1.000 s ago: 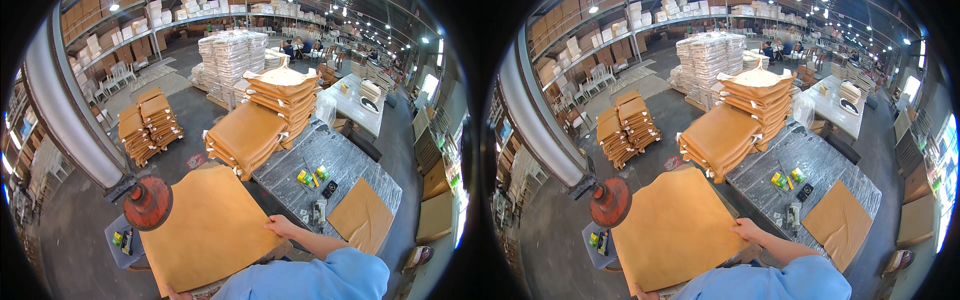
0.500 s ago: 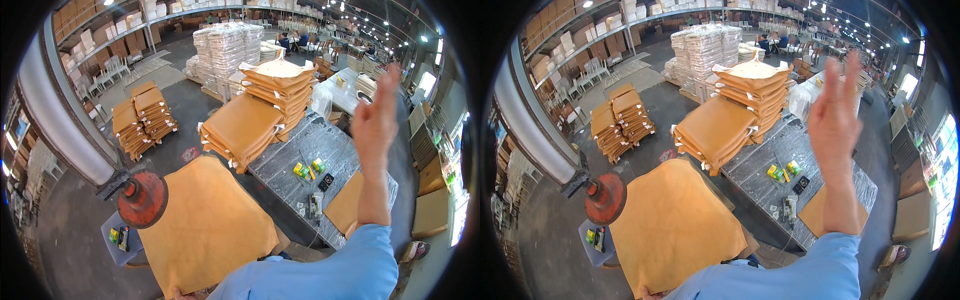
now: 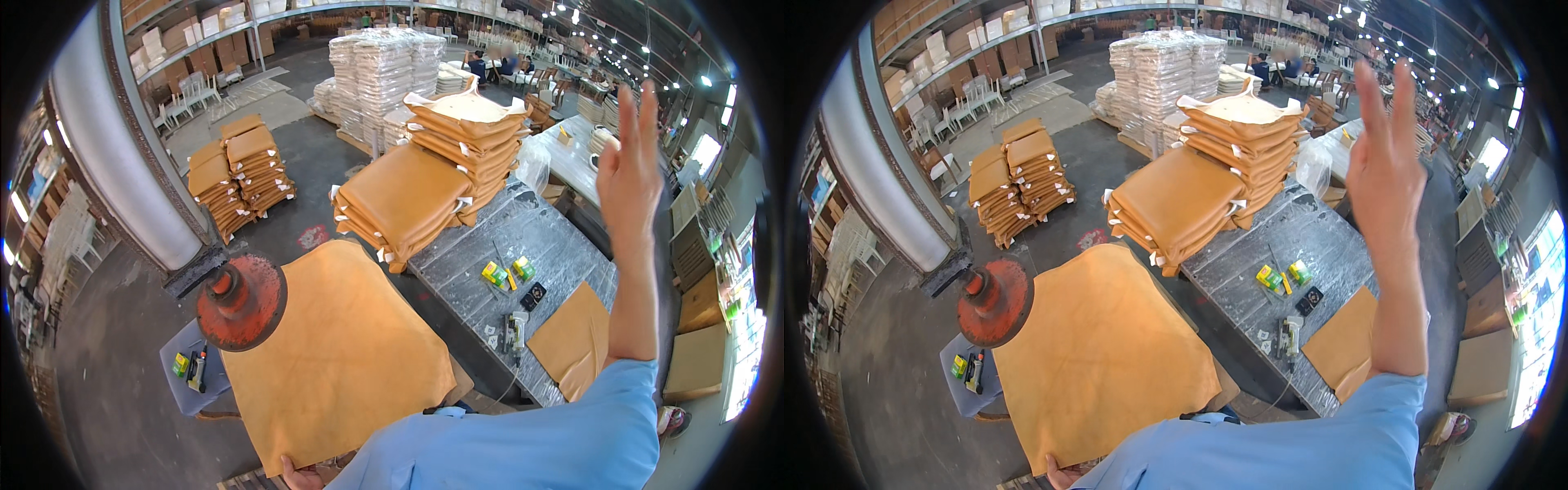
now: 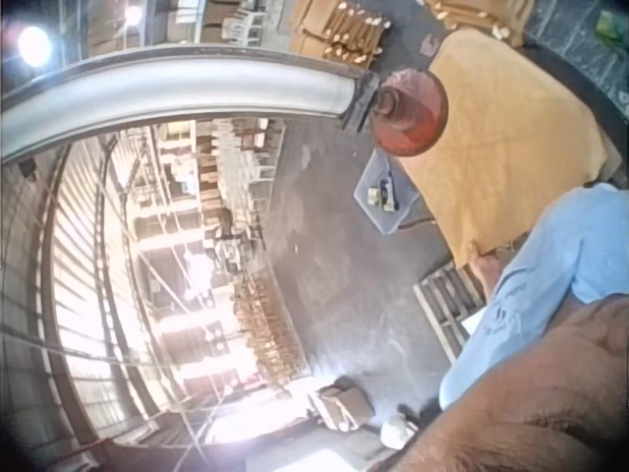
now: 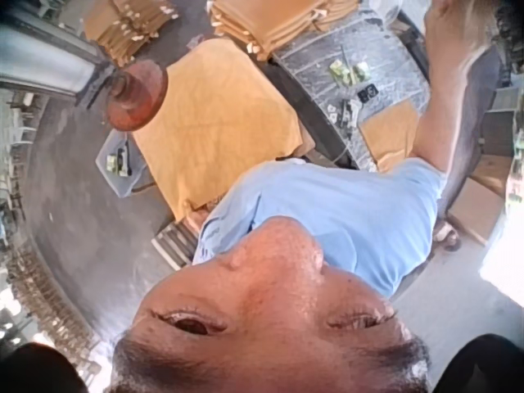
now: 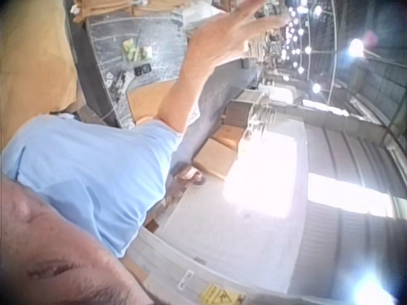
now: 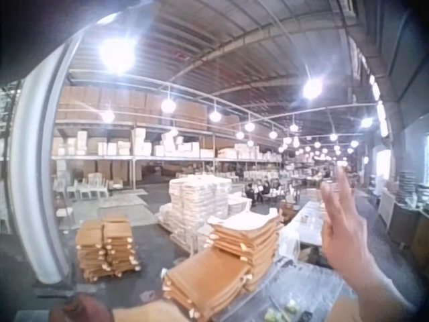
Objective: The person upholsters chair seats by stretching fabric over a foam-covered base and securing it with a staple gun. They repeatedly handle fabric pieces, align them on the seat, and fasten the edges while working at a station in a factory.
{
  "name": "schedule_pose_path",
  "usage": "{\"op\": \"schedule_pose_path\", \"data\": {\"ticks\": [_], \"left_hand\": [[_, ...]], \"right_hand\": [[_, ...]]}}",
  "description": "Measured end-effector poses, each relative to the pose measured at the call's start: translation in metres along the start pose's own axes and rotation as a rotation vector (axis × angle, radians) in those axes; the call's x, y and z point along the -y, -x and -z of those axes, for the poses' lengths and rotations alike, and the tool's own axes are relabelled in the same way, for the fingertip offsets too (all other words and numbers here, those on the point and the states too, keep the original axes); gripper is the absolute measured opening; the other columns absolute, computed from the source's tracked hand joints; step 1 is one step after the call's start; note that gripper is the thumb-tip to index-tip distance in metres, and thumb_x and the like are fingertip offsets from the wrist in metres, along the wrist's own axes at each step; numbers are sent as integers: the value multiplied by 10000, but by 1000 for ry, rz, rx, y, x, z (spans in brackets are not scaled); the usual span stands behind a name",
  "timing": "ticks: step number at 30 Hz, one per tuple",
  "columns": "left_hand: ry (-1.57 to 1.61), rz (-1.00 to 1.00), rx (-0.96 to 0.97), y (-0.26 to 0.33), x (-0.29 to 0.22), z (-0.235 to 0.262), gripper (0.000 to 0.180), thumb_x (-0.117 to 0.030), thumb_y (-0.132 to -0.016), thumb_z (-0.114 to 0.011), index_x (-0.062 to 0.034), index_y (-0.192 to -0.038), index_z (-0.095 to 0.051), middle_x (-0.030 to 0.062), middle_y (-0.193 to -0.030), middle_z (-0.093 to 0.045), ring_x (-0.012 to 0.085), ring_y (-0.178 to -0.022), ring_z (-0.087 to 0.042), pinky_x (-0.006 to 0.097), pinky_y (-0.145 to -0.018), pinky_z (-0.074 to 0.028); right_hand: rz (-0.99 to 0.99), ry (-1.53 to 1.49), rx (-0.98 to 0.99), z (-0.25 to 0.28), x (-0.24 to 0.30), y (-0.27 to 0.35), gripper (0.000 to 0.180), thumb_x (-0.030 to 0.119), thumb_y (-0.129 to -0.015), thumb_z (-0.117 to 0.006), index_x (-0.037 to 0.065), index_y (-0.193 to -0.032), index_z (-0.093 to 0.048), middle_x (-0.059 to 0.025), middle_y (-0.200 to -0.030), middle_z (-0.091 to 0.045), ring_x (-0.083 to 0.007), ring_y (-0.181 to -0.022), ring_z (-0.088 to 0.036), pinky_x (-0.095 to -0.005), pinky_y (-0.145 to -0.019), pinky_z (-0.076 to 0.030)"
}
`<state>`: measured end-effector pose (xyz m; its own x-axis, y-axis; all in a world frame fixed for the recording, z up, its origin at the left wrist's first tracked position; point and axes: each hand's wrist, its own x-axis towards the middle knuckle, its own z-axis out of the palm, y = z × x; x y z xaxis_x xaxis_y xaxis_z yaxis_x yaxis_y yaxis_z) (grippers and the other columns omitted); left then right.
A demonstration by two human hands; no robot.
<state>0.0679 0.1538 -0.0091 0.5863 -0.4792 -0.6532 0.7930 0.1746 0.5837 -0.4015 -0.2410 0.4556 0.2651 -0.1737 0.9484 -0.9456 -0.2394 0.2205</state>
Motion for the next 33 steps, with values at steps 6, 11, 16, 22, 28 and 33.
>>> {"op": "schedule_pose_path", "data": {"ticks": [6,11,16,22,28,33], "left_hand": [[-68,-99,5,10,7,-11,675,-475,-1046,-609,1,-1510,-496,183,-1490,-584,379,-1336,-536,540,-1111,-454],[-73,-161,-19,8,12,-18,598,-415,-1043,-641,10,-1452,-547,189,-1399,-633,363,-1232,-597,486,-1042,-500],[-72,-183,-46,0,-3,-10,527,-355,-1035,-676,15,-1401,-590,192,-1322,-667,338,-1155,-635,449,-980,-535],[-73,-64,39,12,1,-9,506,-332,-1026,-693,21,-1376,-598,177,-1289,-678,318,-1123,-636,450,-959,-546],[-61,-137,-60,19,0,-12,516,-352,-1044,-659,9,-1405,-582,164,-1293,-678,315,-1139,-635,456,-981,-540],[-21,-152,89,18,1,-14,508,-353,-1046,-654,5,-1400,-591,162,-1287,-682,308,-1142,-636,456,-979,-541]], "right_hand": [[-301,-415,584,-46,57,161,949,-13,-853,-727,217,-1668,-299,-280,-1708,-195,-458,-1443,-401,-442,-1036,-525],[-515,-583,1318,-22,144,329,1125,260,-885,-813,248,-1711,-49,-351,-1680,-200,-544,-1522,-294,-528,-1184,-407],[-524,-262,1157,-68,83,300,1072,-35,-840,-698,275,-1705,-144,-309,-1613,-371,-486,-1441,-447,-557,-1116,-457],[-295,186,349,-63,-58,33,1150,-186,-775,-552,452,-1669,-212,-355,-1628,-314,-426,-773,-735,-455,-596,-575],[1,173,-179,6,-15,-83,1071,-128,-826,-519,480,-1653,-214,-284,-1671,-305,-446,-1080,-721,-451,-689,-627],[-73,324,3,-6,-29,-79,968,-74,-853,-562,389,-1649,-264,-261,-1659,-351,-409,-1195,-629,-461,-748,-596]]}}
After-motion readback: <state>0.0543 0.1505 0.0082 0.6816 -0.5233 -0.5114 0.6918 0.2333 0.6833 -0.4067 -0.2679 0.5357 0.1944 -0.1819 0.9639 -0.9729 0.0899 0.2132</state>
